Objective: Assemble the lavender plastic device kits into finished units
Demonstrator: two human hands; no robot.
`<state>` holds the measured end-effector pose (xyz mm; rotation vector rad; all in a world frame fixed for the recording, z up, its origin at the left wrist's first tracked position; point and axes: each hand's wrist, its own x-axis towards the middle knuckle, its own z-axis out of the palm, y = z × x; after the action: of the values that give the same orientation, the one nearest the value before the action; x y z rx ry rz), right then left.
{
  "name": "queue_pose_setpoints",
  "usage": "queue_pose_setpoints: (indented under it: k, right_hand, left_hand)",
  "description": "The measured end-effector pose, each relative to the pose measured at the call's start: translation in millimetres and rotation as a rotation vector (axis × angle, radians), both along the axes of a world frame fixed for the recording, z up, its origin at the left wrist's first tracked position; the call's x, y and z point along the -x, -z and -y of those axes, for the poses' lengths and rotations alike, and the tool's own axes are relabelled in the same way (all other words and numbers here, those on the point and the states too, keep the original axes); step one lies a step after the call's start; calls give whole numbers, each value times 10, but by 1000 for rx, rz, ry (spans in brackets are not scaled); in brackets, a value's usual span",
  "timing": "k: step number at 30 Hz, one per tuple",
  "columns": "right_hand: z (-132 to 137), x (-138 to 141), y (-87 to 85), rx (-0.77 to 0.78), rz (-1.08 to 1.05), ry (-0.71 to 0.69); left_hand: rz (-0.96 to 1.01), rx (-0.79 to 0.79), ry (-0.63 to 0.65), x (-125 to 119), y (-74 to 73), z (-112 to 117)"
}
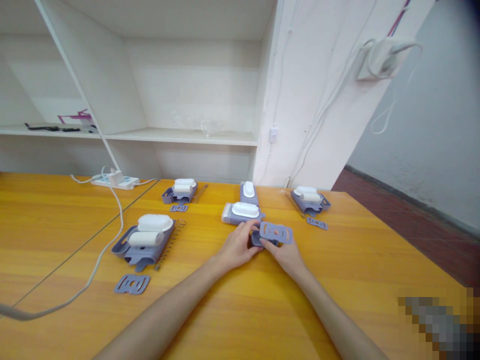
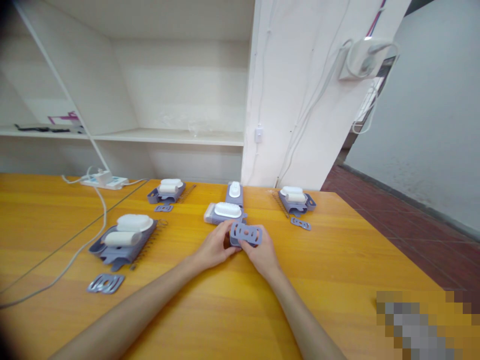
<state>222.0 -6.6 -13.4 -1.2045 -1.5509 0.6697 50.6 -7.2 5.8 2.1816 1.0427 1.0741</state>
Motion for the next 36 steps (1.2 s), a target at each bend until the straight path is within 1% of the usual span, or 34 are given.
queue_pose_setpoints:
  k: [6, 8, 12, 18, 21, 26, 28, 32, 36]
  right_hand:
    - [53, 21, -60, -1, -21, -20]
    - [50, 10, -69, -18, 3, 5]
    - [27, -18, -68, -107, 56, 66]
    - [3, -40, -69, -13, 33, 10]
    - [-4, -53, -76, -13, 94, -28]
    - [-12, -58, -77, 8, 127, -36]
    - [-11, -53, -80, 6, 143, -25]
    - [-10, -43, -84, -65, 187, 32]
    - [-13, -34, -71, -70, 195, 43]
  left_hand:
    - [40, 49, -7, 3, 34, -19]
    - [54, 50, -9, 4, 45, -24]
    - [62, 50, -18, 7, 48, -28]
    - [57, 45, -5, 17, 42, -24]
    - [53, 37, 18, 15, 32, -15]
    - [38, 6, 26, 16, 25, -9]
    - [24, -4, 25, 17, 29, -9]
    - [0, -12, 19, 14, 33, -8]
    - [10, 11, 17, 9, 27, -2]
